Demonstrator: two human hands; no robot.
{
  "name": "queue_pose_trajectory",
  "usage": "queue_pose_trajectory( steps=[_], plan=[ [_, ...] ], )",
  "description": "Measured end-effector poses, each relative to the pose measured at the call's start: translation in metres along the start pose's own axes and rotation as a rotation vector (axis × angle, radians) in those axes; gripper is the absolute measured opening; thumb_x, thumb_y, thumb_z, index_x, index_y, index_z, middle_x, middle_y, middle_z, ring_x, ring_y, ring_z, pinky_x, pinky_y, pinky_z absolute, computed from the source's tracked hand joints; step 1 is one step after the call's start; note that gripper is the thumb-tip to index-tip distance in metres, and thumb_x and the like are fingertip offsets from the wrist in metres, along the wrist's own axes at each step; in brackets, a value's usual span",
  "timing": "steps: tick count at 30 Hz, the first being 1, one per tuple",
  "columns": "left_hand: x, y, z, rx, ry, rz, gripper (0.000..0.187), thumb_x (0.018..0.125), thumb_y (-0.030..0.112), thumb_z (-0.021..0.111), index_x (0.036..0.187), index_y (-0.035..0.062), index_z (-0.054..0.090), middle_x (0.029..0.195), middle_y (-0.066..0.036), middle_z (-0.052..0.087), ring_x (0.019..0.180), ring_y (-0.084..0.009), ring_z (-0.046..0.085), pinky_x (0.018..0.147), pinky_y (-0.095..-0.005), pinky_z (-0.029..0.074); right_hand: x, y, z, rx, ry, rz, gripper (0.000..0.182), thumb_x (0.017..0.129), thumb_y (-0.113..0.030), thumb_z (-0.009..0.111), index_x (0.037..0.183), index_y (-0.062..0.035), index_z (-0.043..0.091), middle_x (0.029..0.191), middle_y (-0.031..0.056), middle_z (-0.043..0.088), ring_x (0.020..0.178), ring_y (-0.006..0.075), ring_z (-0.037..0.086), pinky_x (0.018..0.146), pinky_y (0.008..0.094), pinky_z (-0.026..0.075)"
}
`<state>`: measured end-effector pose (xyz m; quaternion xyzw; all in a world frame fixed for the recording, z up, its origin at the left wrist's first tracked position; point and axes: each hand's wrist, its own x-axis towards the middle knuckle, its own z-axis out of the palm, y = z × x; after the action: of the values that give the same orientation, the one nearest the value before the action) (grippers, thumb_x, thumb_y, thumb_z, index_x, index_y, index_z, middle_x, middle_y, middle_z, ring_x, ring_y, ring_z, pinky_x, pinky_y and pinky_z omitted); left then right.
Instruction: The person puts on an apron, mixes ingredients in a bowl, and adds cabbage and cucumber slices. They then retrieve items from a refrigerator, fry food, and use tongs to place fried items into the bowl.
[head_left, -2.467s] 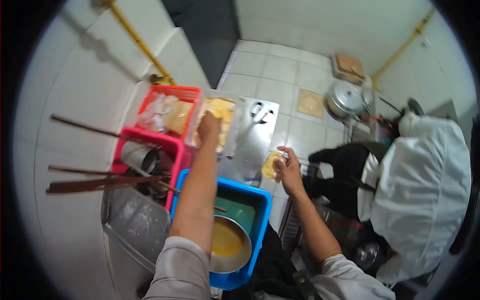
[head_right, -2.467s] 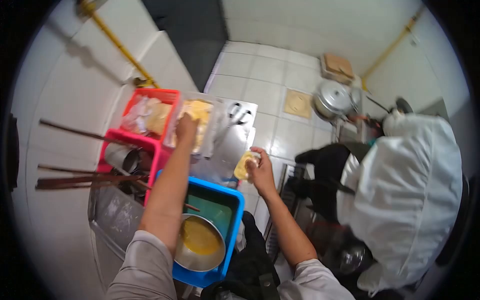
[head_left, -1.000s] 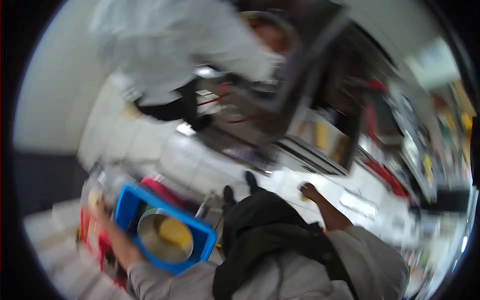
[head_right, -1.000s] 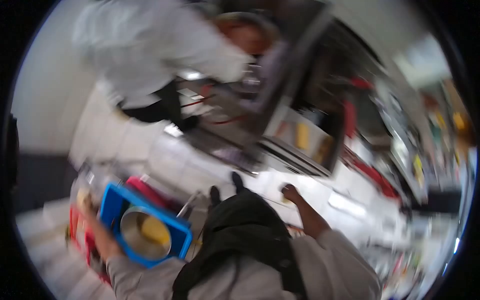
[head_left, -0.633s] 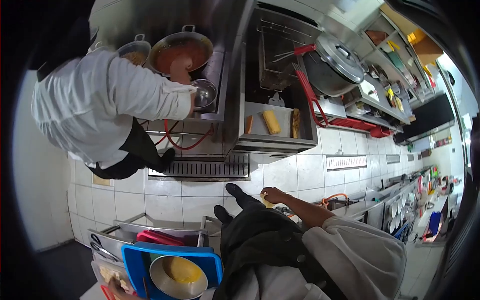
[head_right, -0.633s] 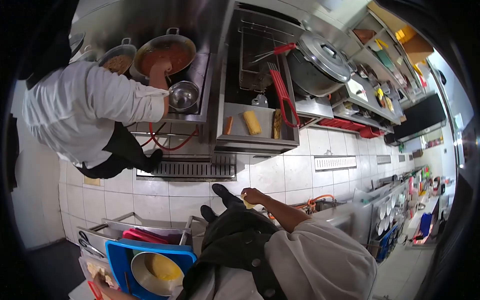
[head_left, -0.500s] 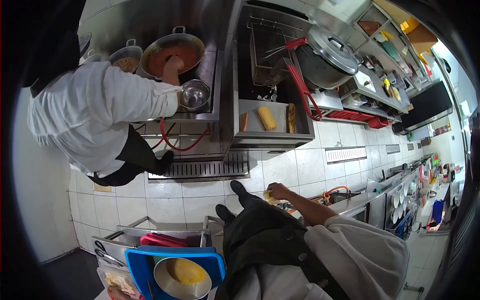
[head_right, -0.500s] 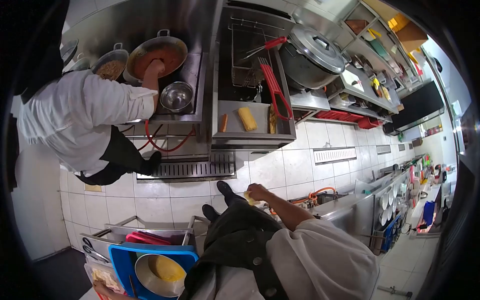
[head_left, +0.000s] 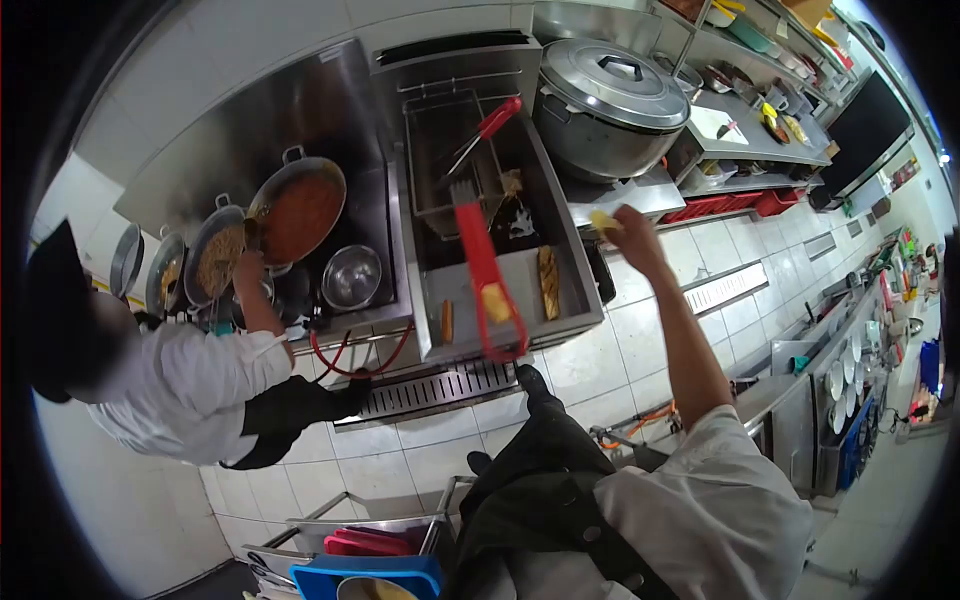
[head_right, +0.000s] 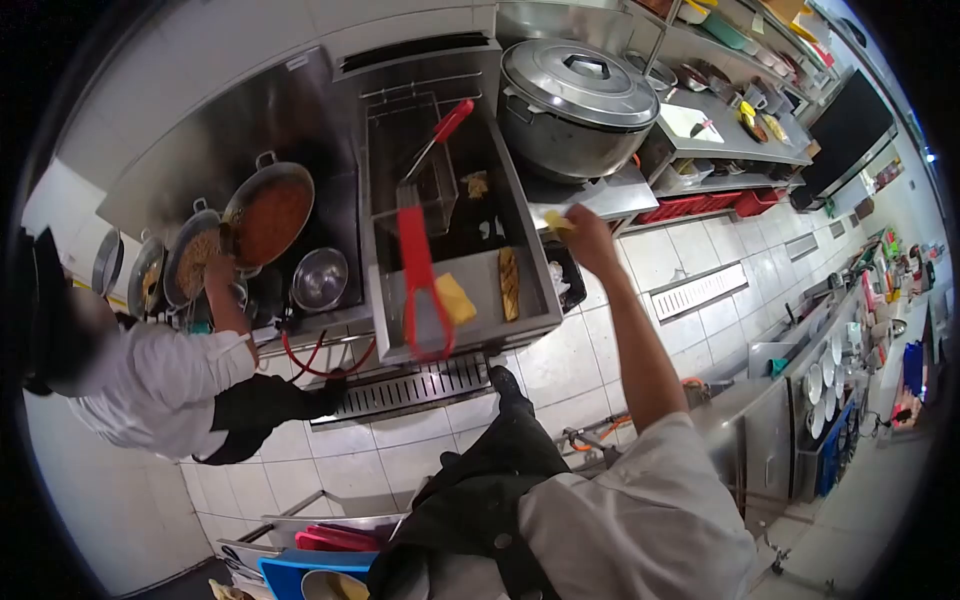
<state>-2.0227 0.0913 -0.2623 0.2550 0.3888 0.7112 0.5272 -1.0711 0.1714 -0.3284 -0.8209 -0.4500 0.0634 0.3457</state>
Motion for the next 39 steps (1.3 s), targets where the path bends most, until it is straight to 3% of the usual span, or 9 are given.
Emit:
queue_pose_trajectory(
  steps=[8,9,15,19,21,23,27,32,39],
  plan=[
    [-0.053,-0.184,0.102,-0.156,-0.186,-0.429,0.027,0.090,0.023,0.052,0.108,0.0039,0.059,0.092,-0.007,0.061,0.077,-0.0165,0.057,0.064,-0.0271,0.050,0.117,-0.018,0.154,-0.081,-0.554,-0.292,0.021,0.073,-0.004,0.057,0.094,-0.0082,0.062,0.088,0.0180,0.065,0.087,0.0343,0.063,0.072,0.0408,0.051],
    [-0.071,-0.224,0.149,-0.060,0.376,-0.361,0.039,0.089,0.030,0.055,0.117,0.0027,0.052,0.100,-0.006,0.060,0.084,-0.0163,0.059,0.066,-0.0276,0.050,0.124,-0.014,0.173,-0.066,-0.579,-0.304,0.021,0.073,-0.004,0.057,0.094,-0.0082,0.062,0.088,0.0180,0.065,0.087,0.0343,0.063,0.072,0.0408,0.051],
    [-0.121,-0.354,0.307,0.031,0.199,-0.787,0.026,0.092,0.028,0.052,0.105,0.0057,0.054,0.092,-0.007,0.060,0.084,-0.0188,0.060,0.069,-0.0345,0.052,0.158,0.020,0.225,-0.254,-0.361,-0.385,0.017,0.076,-0.006,0.055,0.092,-0.0087,0.062,0.090,0.0186,0.065,0.088,0.0334,0.063,0.073,0.0413,0.052],
    [-0.115,-0.405,0.399,-0.033,-0.144,-0.923,0.035,0.087,0.016,0.058,0.117,0.0045,0.046,0.102,-0.013,0.056,0.093,-0.0260,0.059,0.076,-0.0373,0.053,0.122,-0.011,0.142,0.117,-0.882,-0.303,0.022,0.080,-0.013,0.055,0.097,-0.0030,0.063,0.086,0.0179,0.066,0.084,0.0303,0.065,0.072,0.0382,0.051],
    [-0.111,-0.430,0.444,0.154,-0.232,-0.862,0.052,0.081,0.004,0.061,0.128,0.0038,0.037,0.110,-0.016,0.054,0.099,-0.0281,0.058,0.086,-0.0391,0.051,0.079,-0.022,0.111,0.483,-1.221,-0.261,0.021,0.084,-0.015,0.059,0.102,-0.0034,0.062,0.087,0.0084,0.066,0.081,0.0160,0.063,0.075,0.0301,0.050],
    [-0.105,-0.456,0.477,0.146,-0.264,-0.905,0.061,0.078,-0.003,0.061,0.132,0.0037,0.033,0.113,-0.017,0.053,0.101,-0.0281,0.058,0.091,-0.0396,0.050,0.023,-0.029,0.094,1.076,-1.429,0.182,0.023,0.090,-0.018,0.056,0.107,-0.0046,0.062,0.086,0.0043,0.064,0.078,0.0130,0.060,0.071,0.0290,0.049],
    [-0.083,-0.485,0.534,0.144,-0.397,-0.882,0.062,0.074,-0.013,0.059,0.130,0.0032,0.036,0.113,-0.015,0.053,0.100,-0.0238,0.058,0.088,-0.0359,0.050,0.000,-0.017,0.073,1.257,-1.464,0.612,0.013,0.090,-0.012,0.057,0.101,-0.0056,0.062,0.091,0.0049,0.063,0.083,0.0122,0.059,0.071,0.0272,0.048],
    [-0.065,-0.510,0.556,0.477,-0.497,-0.586,0.047,0.079,-0.009,0.061,0.121,0.0009,0.044,0.108,-0.010,0.054,0.096,-0.0164,0.056,0.082,-0.0269,0.048,0.042,0.015,0.084,0.901,-0.992,0.260,0.015,0.081,-0.009,0.068,0.090,-0.0041,0.058,0.075,-0.0010,0.059,0.069,0.0053,0.053,0.060,0.0219,0.044],
    [-0.061,-0.517,0.535,0.647,-0.444,-0.606,0.042,0.080,-0.003,0.064,0.117,0.0005,0.047,0.102,-0.007,0.055,0.089,-0.0130,0.057,0.075,-0.0249,0.048,0.170,0.018,0.161,0.255,-0.657,-0.312,0.027,0.071,-0.008,0.065,0.097,-0.0069,0.058,0.080,0.0135,0.063,0.076,0.0308,0.064,0.068,0.0397,0.049]
  ],
)
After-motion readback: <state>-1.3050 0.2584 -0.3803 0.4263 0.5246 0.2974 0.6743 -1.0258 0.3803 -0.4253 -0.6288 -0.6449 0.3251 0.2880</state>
